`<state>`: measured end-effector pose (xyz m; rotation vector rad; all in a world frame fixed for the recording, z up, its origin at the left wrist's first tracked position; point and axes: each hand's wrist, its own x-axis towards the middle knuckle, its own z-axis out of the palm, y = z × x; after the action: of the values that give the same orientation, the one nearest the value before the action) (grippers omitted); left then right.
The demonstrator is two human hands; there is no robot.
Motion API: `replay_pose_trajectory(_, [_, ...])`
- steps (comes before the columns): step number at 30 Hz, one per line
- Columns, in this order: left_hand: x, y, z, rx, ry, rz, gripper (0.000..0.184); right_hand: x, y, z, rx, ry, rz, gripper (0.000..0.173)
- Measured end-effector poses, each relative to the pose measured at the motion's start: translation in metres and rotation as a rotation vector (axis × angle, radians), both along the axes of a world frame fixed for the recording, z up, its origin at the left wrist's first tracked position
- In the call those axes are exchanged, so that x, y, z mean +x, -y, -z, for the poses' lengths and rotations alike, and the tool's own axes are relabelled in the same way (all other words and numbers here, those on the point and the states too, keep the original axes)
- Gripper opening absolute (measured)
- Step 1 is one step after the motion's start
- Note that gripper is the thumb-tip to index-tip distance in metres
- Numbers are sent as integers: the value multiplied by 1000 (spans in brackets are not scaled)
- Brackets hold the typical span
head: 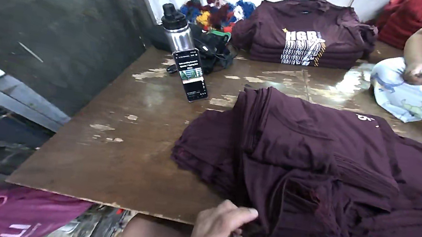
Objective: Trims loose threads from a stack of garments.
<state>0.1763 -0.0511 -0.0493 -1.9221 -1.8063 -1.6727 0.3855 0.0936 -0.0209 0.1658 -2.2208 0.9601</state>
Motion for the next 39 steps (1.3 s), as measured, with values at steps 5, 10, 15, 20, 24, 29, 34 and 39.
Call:
replay_pose_trajectory(5, [8,-40,-22,-331,58,-80,42,-22,-42,16,304,205,616,68])
replay_pose_trajectory(10, [-2,-38,-29,-155,51,191,24,-25,-54,22,384,78,689,16])
replay_pose_trajectory(15, [10,-45,-22,-320,-100,100,47,-4,-45,26,320,0,589,16])
replay_pose_trajectory(20, [6,-47,-27,-192,-66,227,25,-9,-52,31,315,-33,608,13])
replay_pose_trajectory(24, [-24,-23,-2,-346,-101,461,29,30,-41,50,339,-14,508,9])
replay_pose_trajectory(29, [-19,-24,-20,-322,49,312,28,58,-32,46,240,66,583,12])
replay_pose_trajectory(34, [24,-89,-34,-139,742,446,36,21,-29,27,235,9,598,30])
replay_pose_trajectory(39, [37,-98,-10,-283,721,407,42,64,-36,55,145,42,525,20])
